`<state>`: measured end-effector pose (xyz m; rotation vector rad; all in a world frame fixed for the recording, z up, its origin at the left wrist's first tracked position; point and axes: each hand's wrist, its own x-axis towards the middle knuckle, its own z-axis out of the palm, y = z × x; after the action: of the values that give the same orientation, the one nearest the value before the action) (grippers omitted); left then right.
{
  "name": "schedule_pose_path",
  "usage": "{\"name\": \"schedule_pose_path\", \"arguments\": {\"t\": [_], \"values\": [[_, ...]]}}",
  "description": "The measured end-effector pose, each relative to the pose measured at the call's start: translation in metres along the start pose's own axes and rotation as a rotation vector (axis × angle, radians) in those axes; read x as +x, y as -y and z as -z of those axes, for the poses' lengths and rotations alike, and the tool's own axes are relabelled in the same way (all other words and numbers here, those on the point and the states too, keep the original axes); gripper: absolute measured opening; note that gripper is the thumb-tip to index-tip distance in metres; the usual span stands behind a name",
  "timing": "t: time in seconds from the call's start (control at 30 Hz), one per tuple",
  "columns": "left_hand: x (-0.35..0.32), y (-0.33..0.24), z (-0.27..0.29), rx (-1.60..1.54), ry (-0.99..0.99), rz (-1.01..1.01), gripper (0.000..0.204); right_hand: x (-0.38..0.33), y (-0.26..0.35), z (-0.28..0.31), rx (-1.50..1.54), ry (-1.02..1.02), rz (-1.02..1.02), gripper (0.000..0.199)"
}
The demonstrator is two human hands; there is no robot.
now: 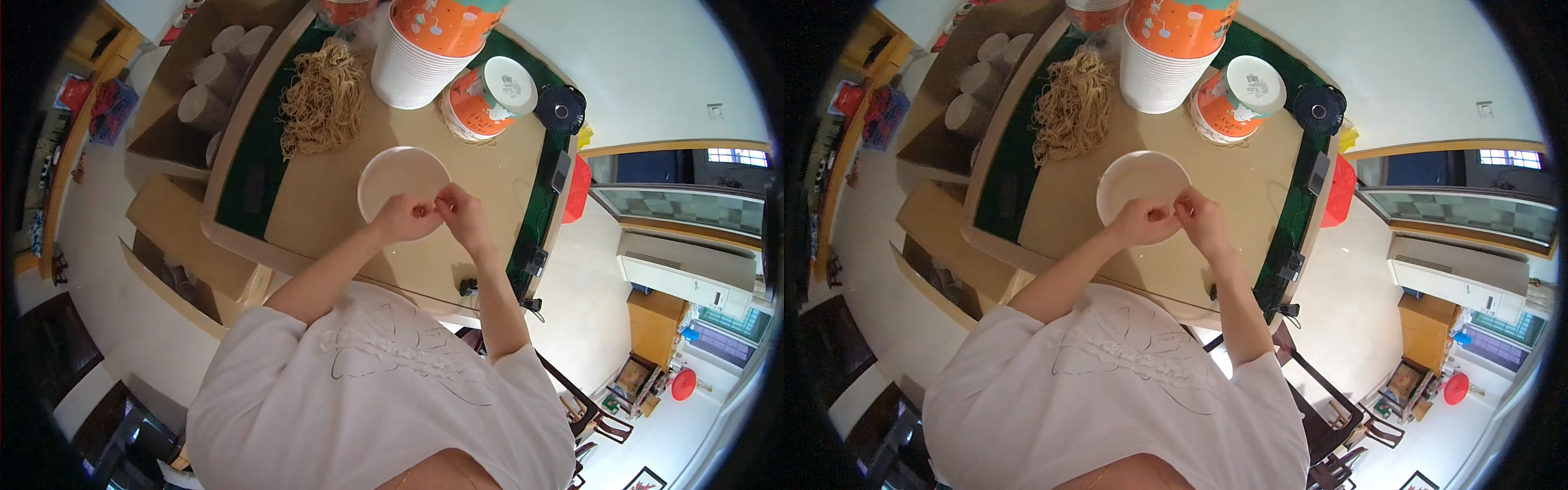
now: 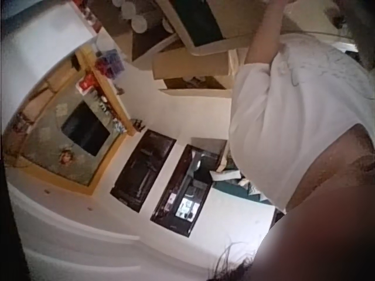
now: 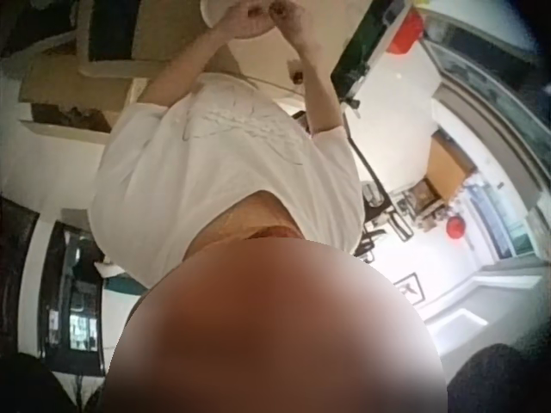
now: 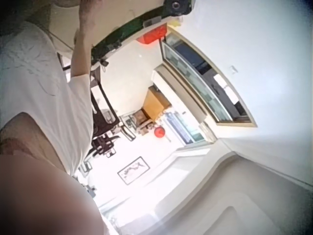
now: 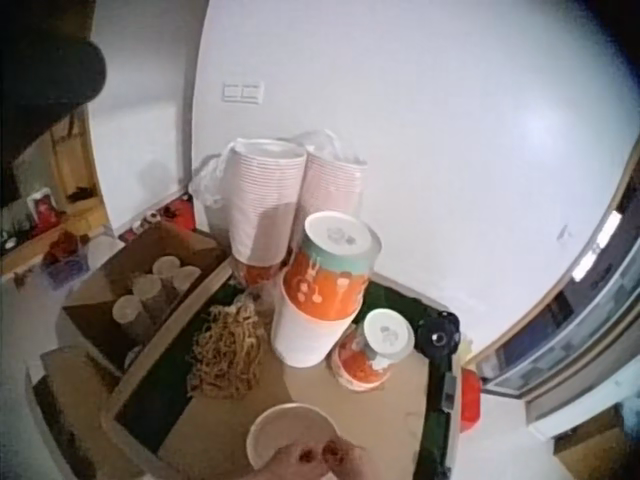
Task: Threading string through pre-punched holes in paper bowls to assemble them.
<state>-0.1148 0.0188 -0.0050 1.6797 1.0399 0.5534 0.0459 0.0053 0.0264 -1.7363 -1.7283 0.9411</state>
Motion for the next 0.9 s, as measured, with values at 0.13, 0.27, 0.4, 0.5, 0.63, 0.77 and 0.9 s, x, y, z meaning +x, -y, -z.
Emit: {"name": "schedule_pose_path", "arguments": {"t": [0.13, 0.27, 0.4, 0.5, 0.63, 0.77, 0.9], "values": [[-0.006, 0.004, -0.004, 0.178, -0.186, -0.327, 0.022, 0.0, -0.007, 0.001, 0.071, 0.06, -0.098, 0.01], [-0.008, -0.001, -0.01, 0.455, -0.185, -0.296, 0.02, -0.003, -0.003, 0.003, 0.007, 0.03, -0.095, 0.01], [-0.004, 0.005, -0.023, 0.536, -0.244, -0.305, 0.024, -0.006, -0.003, 0.002, 0.031, 0.013, -0.084, 0.009], [-0.001, 0.008, -0.025, 0.33, -0.228, -0.238, 0.022, -0.013, -0.013, -0.004, 0.027, -0.106, 0.064, 0.007], [0.006, 0.003, -0.016, -0.148, -0.11, 0.071, 0.019, -0.024, -0.012, -0.009, 0.05, -0.161, 0.058, 0.007], [0.017, 0.015, -0.008, -0.989, 0.184, 0.607, 0.011, -0.034, 0.001, -0.017, 0.09, -0.287, -0.004, 0.007], [0.019, 0.024, -0.012, -1.293, 0.202, 0.676, 0.011, -0.039, -0.003, -0.03, 0.093, -0.405, 0.019, 0.012]]}}
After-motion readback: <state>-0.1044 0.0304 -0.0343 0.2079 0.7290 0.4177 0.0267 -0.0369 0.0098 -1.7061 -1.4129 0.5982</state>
